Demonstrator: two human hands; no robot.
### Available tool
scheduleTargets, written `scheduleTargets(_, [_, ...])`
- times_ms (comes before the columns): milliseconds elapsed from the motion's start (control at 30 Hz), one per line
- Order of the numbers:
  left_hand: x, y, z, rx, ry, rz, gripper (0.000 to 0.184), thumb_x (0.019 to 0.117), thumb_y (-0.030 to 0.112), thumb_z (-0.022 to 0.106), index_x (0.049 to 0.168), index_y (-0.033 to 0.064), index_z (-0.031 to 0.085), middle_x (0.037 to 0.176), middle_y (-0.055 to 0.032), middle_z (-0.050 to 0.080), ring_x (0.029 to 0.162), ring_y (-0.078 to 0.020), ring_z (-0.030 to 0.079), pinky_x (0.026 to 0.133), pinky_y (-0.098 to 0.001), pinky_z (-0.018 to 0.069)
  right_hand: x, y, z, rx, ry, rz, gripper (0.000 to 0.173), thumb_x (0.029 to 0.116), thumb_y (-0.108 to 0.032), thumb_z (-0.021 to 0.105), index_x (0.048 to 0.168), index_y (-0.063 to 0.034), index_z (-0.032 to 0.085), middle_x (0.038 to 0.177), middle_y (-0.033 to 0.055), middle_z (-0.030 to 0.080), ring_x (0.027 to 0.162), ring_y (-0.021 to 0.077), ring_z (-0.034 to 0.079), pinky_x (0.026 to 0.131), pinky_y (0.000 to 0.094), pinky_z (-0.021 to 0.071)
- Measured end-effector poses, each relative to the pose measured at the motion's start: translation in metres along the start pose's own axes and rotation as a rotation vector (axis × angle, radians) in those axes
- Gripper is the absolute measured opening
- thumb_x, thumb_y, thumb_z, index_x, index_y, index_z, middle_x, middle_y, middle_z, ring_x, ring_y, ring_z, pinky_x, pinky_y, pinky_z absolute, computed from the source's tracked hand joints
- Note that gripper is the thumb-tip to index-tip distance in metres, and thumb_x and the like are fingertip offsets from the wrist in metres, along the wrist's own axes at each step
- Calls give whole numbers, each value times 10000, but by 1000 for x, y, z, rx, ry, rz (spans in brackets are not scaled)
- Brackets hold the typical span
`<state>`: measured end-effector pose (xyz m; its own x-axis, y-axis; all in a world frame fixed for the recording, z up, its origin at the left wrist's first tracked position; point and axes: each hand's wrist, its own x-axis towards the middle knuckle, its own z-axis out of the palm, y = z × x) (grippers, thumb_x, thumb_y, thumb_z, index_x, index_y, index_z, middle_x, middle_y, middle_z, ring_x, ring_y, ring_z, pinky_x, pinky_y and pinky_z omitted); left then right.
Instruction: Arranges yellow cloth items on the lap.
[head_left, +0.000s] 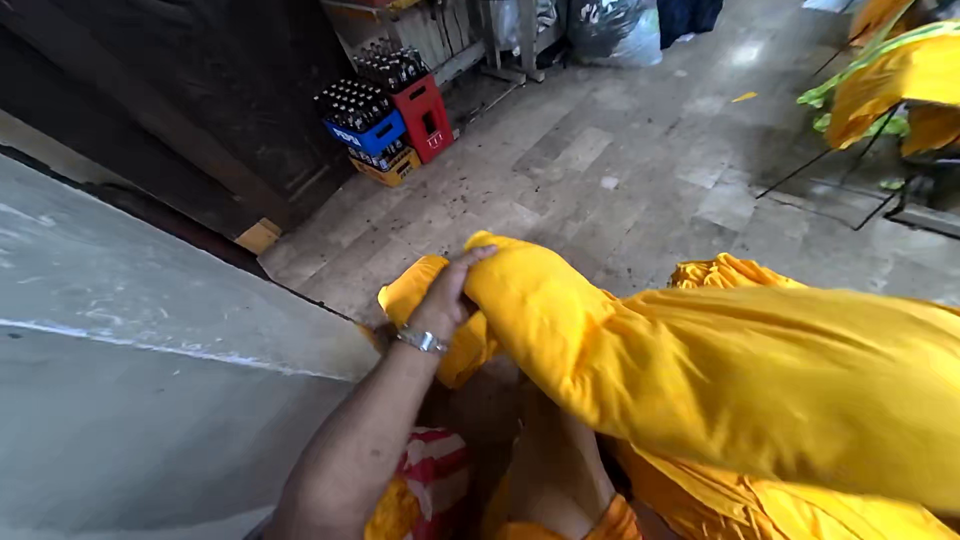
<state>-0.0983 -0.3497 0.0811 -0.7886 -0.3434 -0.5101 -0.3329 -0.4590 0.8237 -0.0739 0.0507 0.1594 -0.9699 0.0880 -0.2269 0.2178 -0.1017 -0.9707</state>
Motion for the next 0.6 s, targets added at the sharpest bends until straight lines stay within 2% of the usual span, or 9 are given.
scheduleTargets(67, [7, 35, -30, 53, 37, 126, 274, 990, 313, 588, 1194, 134, 628, 990, -51, 705, 881, -173, 703, 741, -387, 606, 12, 11, 32, 44, -88, 50, 431, 1105, -173, 134, 932, -121, 526, 697, -74, 595, 625, -47, 590, 579, 137, 514])
scheduleTargets(100, [10, 56, -48, 74, 47, 217, 262, 993, 302, 576, 1197, 145, 626, 990, -36, 708, 878, -156, 705, 738, -371, 608, 15, 18, 46, 76, -140, 3, 371, 1103, -203, 242, 916, -160, 560, 692, -91, 602, 610, -40, 589, 550, 147, 511])
scheduleTargets(133, [9, 79, -66, 99, 63, 306, 248, 1000, 296, 561, 1196, 155, 620, 990, -21, 710, 876, -139, 705, 740, -357, 610, 21, 22, 59, 72, -187, -71, 263, 1093, -312, 384, 998, -236, 618, 775, -125, 650, 683, -41, 635, 600, 167, 558])
scheduleTargets(200, [3, 127, -99, 158, 106, 460, 224, 1023, 306, 523, 1186, 186, 620, 998, 16, 715, 891, -105, 704, 759, -329, 607, 17, 19, 106, 55, -228, -186, 155, 1024, -370, 516, 1091, -282, 625, 839, -149, 706, 737, -20, 691, 637, 201, 613])
scheduleTargets(300, [0, 185, -154, 293, 244, 606, 238, 1022, 359, 531, 1206, 239, 621, 1067, 68, 713, 982, -71, 694, 842, -307, 595, 2, 36, 178, 117, -405, -327, 204, 1039, -274, 547, 1227, -196, 547, 913, -108, 721, 780, 30, 717, 680, 243, 642])
scheduleTargets(367, [7, 201, -200, 334, 442, 559, 449, 939, 456, 664, 1319, 224, 603, 1224, 15, 687, 1126, -153, 671, 936, -410, 580, -7, 70, 218, 94, -537, -302, 364, 1042, -280, 598, 1361, -137, 495, 1005, 7, 718, 816, 124, 728, 699, 330, 652])
scheduleTargets(467, [24, 175, -268, 616, 795, 414, 837, 873, 608, 713, 1488, 96, 468, 1445, -181, 538, 1292, -346, 554, 1006, -619, 486, -19, 140, 232, -220, -643, -89, 502, 1024, -387, 625, 1434, -153, 455, 1082, 62, 686, 828, 182, 702, 701, 402, 621])
scheduleTargets(500, [25, 153, -276, 694, 835, 401, 837, 909, 558, 699, 1524, 69, 412, 1483, -227, 490, 1337, -384, 509, 1047, -649, 444, -22, 160, 215, -305, -700, 3, 506, 1030, -385, 604, 1453, -148, 458, 1095, 68, 684, 855, 190, 694, 744, 417, 606])
scheduleTargets(600, [5, 41, -253, 803, 789, 222, 567, 1041, 341, 599, 1509, 65, 436, 1440, -222, 534, 1290, -360, 545, 1088, -588, 423, -41, 190, 106, -548, -990, 178, 421, 998, -311, 656, 1321, -47, 602, 1116, 113, 706, 953, 216, 710, 872, 440, 600])
